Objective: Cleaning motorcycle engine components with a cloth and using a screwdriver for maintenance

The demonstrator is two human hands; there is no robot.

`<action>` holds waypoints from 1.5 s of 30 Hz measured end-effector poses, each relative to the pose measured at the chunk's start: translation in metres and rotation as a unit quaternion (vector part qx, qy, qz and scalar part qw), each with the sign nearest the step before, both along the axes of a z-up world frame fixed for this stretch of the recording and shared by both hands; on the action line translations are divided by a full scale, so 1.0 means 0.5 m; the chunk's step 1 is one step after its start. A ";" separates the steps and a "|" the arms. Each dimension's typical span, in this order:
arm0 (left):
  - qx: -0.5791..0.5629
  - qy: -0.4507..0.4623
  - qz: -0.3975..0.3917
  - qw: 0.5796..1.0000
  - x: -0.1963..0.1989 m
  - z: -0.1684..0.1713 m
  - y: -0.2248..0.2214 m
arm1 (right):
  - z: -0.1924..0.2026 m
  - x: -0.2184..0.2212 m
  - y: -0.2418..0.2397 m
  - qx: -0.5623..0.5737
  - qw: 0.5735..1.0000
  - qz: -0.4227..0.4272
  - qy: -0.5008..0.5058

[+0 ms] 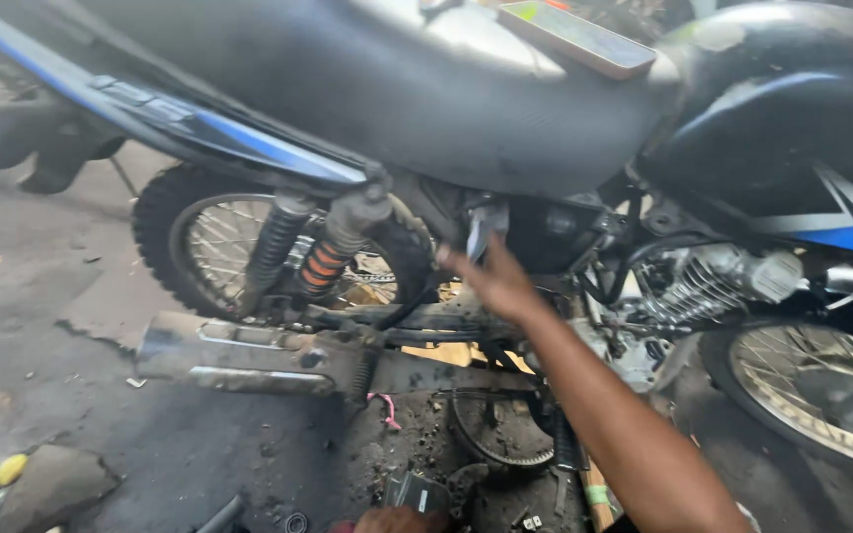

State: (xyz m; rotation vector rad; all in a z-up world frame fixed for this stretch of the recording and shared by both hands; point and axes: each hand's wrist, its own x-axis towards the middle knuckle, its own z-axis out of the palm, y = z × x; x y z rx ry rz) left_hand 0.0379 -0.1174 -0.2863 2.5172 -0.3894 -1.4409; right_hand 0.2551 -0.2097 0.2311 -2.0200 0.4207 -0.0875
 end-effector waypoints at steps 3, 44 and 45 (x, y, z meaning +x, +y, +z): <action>0.002 0.022 -0.016 1.000 0.061 0.319 0.034 | 0.007 -0.019 0.008 -0.019 0.998 0.014 0.052; -0.142 -0.203 -0.211 0.946 0.006 0.724 0.127 | -0.044 -0.056 -0.114 -0.305 0.928 0.216 0.003; -0.137 -0.168 -0.214 0.952 0.006 0.737 0.128 | -0.056 -0.091 -0.128 -0.313 0.920 0.233 -0.047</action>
